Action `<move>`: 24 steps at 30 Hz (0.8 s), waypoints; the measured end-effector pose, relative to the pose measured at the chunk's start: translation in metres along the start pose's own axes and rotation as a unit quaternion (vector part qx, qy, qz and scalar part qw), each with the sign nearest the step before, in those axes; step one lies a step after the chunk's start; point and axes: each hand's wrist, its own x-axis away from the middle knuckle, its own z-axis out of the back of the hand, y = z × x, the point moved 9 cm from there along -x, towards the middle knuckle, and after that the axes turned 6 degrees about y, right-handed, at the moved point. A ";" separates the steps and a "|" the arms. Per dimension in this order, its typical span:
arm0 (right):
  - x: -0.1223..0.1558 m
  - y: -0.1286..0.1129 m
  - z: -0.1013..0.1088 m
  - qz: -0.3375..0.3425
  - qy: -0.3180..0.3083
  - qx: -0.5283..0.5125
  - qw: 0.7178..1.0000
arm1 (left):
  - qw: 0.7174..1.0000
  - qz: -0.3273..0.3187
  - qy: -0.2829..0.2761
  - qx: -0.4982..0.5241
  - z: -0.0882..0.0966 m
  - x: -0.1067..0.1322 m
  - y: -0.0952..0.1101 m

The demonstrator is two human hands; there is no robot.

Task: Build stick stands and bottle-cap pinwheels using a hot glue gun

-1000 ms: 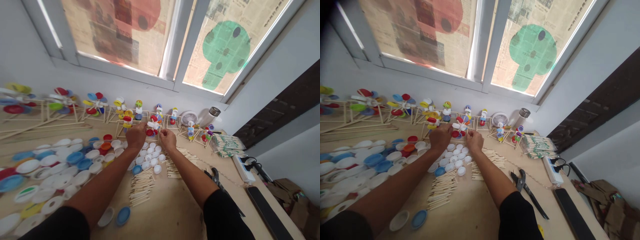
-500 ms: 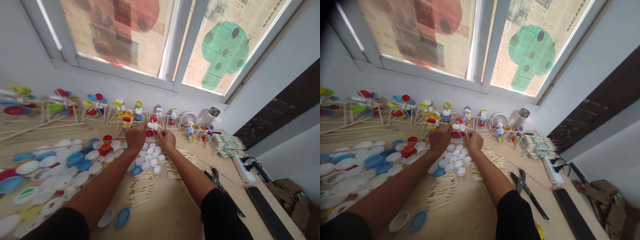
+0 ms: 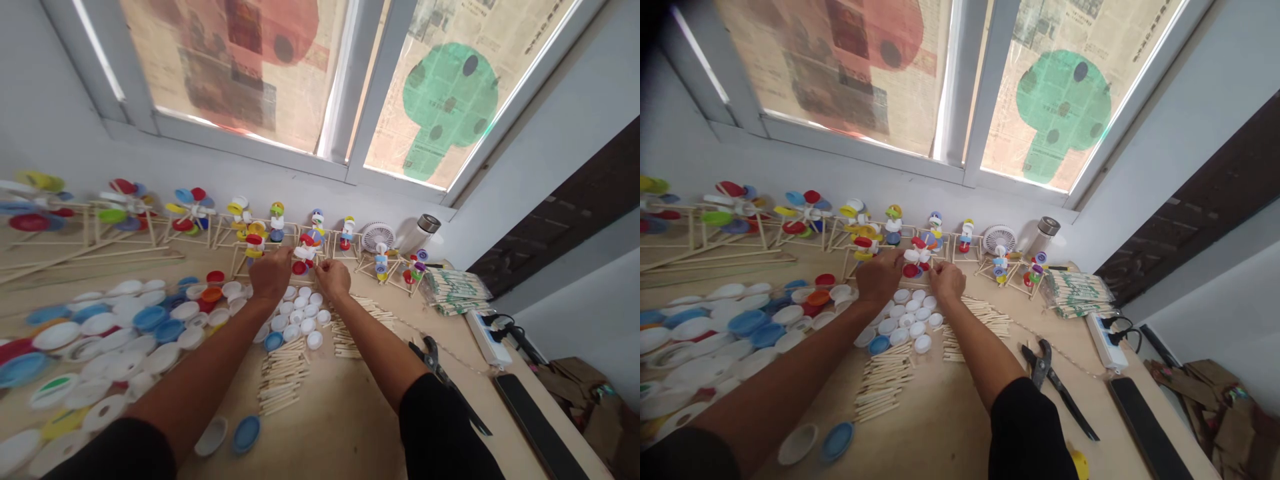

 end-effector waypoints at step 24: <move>0.001 0.000 -0.002 0.000 0.006 -0.027 1.000 | 1.000 -0.014 -0.004 -0.004 0.002 0.001 0.000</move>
